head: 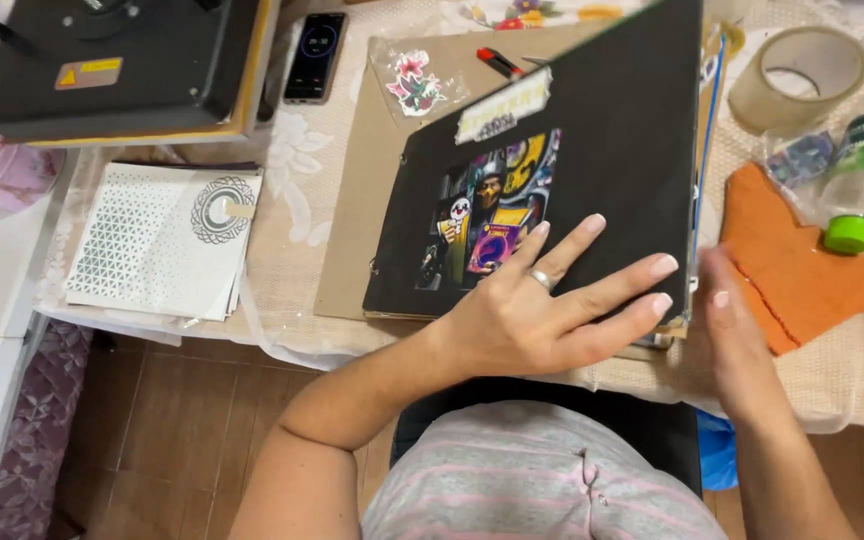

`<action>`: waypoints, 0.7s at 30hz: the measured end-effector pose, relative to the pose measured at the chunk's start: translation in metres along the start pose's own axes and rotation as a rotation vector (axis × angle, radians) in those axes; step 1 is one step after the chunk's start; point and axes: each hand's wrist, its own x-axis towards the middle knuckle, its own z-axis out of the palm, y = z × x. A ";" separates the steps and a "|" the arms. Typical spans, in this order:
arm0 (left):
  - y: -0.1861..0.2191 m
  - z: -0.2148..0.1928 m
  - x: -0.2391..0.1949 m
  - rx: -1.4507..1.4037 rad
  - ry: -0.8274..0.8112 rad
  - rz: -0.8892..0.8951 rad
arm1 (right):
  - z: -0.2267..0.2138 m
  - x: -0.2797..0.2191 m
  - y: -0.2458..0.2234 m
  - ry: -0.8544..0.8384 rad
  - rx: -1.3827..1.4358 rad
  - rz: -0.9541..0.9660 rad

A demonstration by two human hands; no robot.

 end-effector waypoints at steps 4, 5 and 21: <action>0.020 0.014 0.003 0.018 -0.025 -0.004 | -0.006 0.014 -0.050 -0.028 0.321 -0.073; 0.026 0.019 0.000 -0.014 -0.116 0.015 | -0.010 0.021 -0.059 -0.260 0.636 0.015; -0.092 -0.024 -0.210 -0.595 -0.656 -0.657 | -0.014 0.054 -0.060 -0.117 0.255 0.090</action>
